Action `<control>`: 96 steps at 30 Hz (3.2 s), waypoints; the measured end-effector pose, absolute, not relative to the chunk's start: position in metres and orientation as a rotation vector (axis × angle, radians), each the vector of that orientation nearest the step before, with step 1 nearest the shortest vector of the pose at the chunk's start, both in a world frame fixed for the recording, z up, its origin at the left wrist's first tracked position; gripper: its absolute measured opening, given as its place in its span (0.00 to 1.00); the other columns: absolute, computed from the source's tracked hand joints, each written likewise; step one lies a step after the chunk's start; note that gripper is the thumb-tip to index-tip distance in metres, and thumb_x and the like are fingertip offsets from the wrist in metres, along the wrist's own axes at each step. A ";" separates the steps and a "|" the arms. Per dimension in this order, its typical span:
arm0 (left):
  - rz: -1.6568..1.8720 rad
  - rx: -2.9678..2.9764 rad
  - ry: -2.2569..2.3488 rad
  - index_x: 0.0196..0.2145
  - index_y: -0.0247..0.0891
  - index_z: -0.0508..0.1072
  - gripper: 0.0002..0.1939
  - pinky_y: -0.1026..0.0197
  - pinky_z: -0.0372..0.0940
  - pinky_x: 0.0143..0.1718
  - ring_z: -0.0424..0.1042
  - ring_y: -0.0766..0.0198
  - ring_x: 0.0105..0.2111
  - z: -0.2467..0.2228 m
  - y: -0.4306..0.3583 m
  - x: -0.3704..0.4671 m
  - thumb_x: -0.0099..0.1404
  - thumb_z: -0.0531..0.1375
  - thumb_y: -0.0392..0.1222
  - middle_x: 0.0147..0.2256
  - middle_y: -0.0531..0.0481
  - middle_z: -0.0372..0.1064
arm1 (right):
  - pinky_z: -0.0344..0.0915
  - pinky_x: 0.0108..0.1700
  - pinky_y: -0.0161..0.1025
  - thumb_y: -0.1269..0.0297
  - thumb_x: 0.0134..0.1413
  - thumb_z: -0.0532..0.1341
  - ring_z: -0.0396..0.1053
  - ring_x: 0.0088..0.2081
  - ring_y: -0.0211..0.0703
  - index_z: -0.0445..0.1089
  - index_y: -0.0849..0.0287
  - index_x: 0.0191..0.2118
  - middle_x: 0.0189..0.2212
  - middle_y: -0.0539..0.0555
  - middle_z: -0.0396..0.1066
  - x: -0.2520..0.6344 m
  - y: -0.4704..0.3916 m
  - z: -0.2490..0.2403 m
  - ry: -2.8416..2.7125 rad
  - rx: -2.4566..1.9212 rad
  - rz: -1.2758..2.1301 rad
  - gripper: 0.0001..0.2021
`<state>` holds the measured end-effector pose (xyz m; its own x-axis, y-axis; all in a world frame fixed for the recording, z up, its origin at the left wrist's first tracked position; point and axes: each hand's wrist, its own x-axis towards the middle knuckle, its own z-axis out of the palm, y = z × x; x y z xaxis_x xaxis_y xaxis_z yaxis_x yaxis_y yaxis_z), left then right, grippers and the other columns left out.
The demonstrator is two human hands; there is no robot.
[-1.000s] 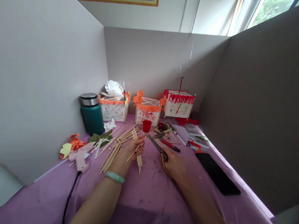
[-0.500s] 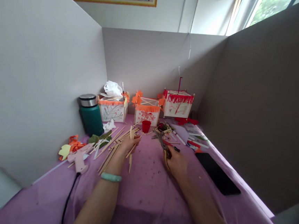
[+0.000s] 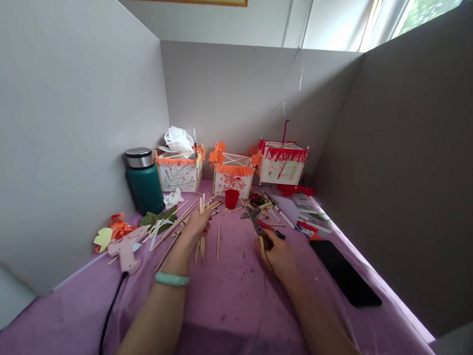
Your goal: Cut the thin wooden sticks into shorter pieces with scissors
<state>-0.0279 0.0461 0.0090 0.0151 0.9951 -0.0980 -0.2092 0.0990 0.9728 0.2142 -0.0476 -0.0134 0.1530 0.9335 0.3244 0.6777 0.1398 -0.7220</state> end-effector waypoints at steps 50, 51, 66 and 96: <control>0.998 0.866 0.738 0.35 0.35 0.67 0.09 0.70 0.39 0.13 0.50 0.76 0.11 0.017 0.009 0.012 0.60 0.64 0.39 0.21 0.53 0.67 | 0.69 0.44 0.44 0.61 0.61 0.54 0.76 0.41 0.53 0.73 0.57 0.58 0.44 0.61 0.79 0.220 -0.055 -0.002 -1.692 -1.658 -0.002 0.22; 0.996 0.857 0.731 0.36 0.35 0.67 0.09 0.70 0.39 0.13 0.49 0.77 0.11 0.017 0.009 0.012 0.60 0.64 0.38 0.22 0.53 0.67 | 0.68 0.47 0.45 0.62 0.61 0.53 0.75 0.45 0.53 0.72 0.56 0.59 0.47 0.61 0.78 0.218 -0.056 -0.001 -1.763 -1.654 -0.063 0.23; 1.065 0.798 0.876 0.29 0.31 0.69 0.05 0.71 0.42 0.12 0.51 0.77 0.11 0.014 0.010 0.018 0.63 0.59 0.32 0.22 0.48 0.70 | 0.66 0.44 0.40 0.63 0.63 0.56 0.74 0.44 0.48 0.69 0.53 0.62 0.44 0.58 0.76 0.216 -0.049 -0.029 -1.944 -1.825 -0.339 0.22; 1.053 0.807 0.875 0.30 0.32 0.70 0.02 0.70 0.43 0.13 0.51 0.77 0.12 0.018 0.009 0.017 0.59 0.62 0.32 0.22 0.49 0.70 | 0.68 0.37 0.40 0.63 0.61 0.56 0.76 0.39 0.48 0.73 0.50 0.56 0.43 0.56 0.78 0.213 -0.054 -0.025 -1.935 -1.864 -0.282 0.19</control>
